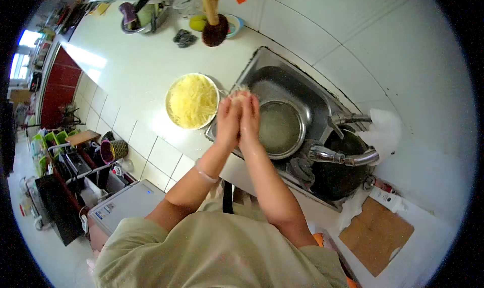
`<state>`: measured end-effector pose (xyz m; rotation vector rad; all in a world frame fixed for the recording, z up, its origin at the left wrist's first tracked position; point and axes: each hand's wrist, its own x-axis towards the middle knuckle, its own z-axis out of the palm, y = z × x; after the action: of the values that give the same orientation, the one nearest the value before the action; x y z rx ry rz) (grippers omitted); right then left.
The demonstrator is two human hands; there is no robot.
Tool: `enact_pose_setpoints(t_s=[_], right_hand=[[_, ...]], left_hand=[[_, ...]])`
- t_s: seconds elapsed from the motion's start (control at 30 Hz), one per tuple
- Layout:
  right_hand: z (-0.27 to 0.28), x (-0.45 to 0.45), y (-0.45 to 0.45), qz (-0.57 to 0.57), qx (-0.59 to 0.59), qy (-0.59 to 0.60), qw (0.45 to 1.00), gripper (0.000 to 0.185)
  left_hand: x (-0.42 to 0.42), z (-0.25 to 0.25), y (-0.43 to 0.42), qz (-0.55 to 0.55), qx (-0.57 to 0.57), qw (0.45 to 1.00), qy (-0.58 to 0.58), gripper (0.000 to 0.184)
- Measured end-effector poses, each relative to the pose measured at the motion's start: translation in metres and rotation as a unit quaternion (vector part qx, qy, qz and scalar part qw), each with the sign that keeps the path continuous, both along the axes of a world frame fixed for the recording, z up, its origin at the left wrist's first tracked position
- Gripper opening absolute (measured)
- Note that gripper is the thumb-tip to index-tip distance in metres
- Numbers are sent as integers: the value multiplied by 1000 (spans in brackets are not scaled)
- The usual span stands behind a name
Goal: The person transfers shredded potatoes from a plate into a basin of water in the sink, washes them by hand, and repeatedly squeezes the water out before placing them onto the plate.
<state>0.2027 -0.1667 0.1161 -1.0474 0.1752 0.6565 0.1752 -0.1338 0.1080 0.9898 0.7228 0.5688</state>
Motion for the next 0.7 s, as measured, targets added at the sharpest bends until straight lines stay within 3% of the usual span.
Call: enact_pose_setpoints(t_s=[0.03, 0.1, 0.13, 0.23, 0.3, 0.33, 0.37, 0.4, 0.43, 0.5, 0.7], right_hand=[[13, -4, 17, 51, 10, -23, 998, 34], [25, -18, 53, 78, 61, 6, 995, 35], [23, -25, 66, 91, 52, -15, 994, 35], [-3, -37, 103, 115, -15, -107, 987, 34], [-28, -35, 114, 153, -182, -319, 917, 32], [-36, -36, 116, 153, -183, -319, 917, 32], [-45, -37, 117, 160, -235, -377, 881, 33], [-52, -36, 120, 165, -285, -434, 839, 34], [-59, -35, 122, 165, -288, -434, 838, 34], [-73, -36, 123, 144, -361, -526, 757, 33], [-82, -39, 127, 177, -409, -530, 721, 34]], left_hand=[[-9, 11, 17, 36, 4, 999, -17, 27], [-32, 20, 56, 45, 176, 980, 77, 30], [-40, 34, 72, 41, 199, 974, 103, 31], [-57, 4, 111, 66, 347, 923, 156, 33], [-64, -25, 131, 50, 374, 909, 175, 34], [-67, -34, 136, 30, 399, 895, 197, 35], [-71, -43, 140, 30, 398, 896, 196, 35], [-72, -46, 143, 16, 438, 866, 240, 37], [-72, -50, 144, 1, 475, 833, 284, 39], [-74, -54, 146, -11, 475, 824, 309, 39], [-77, -67, 150, -28, 486, 788, 378, 42]])
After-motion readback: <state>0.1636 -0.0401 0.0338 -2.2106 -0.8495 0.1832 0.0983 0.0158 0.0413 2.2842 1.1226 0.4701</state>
